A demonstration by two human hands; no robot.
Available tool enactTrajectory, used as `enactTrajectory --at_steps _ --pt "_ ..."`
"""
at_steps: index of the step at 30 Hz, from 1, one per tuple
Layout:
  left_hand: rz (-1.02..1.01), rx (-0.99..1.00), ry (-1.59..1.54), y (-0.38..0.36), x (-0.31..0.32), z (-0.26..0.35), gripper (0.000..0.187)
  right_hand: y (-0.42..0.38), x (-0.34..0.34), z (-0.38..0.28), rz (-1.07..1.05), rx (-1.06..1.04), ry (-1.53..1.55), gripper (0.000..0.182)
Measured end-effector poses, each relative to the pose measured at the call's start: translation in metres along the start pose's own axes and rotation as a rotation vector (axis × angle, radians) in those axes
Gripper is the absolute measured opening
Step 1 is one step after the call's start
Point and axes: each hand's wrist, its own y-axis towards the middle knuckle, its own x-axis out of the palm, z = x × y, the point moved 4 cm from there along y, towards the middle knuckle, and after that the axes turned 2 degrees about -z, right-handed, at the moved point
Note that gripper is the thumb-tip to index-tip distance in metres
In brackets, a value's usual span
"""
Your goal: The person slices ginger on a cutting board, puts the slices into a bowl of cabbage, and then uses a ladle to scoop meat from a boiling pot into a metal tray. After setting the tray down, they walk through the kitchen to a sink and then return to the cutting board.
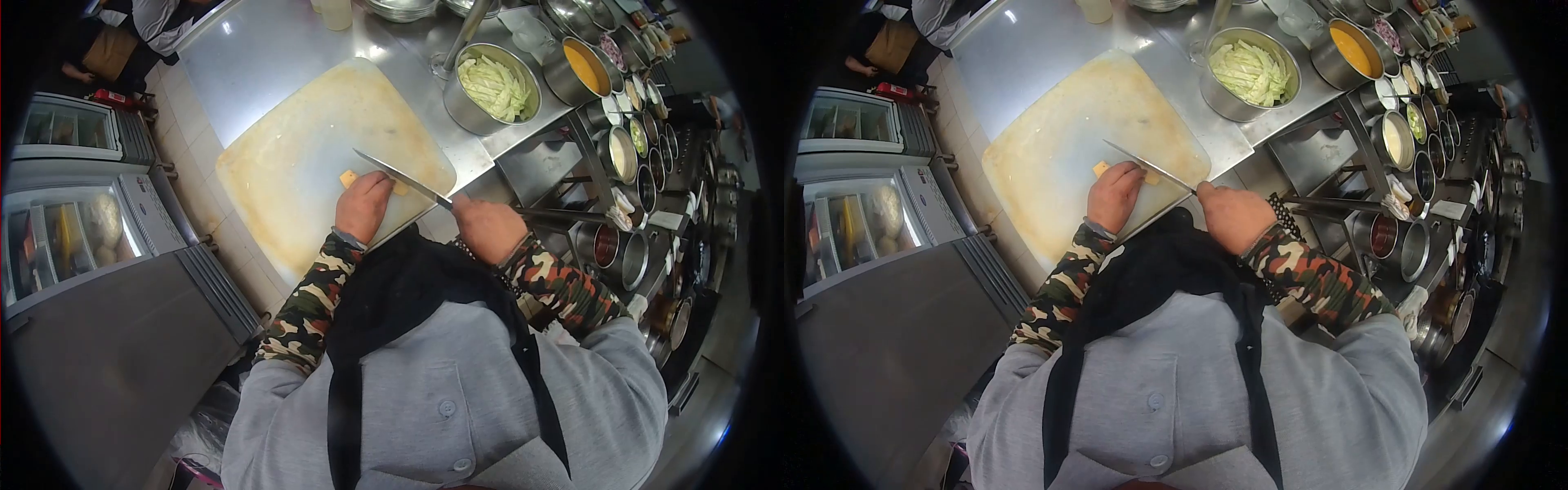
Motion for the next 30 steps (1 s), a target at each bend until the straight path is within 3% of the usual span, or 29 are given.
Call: enactTrajectory --at_steps 30 --pt "0.105 0.014 -0.025 -0.008 0.001 -0.007 0.01 0.0 -0.008 -0.017 -0.136 0.06 0.04 0.015"
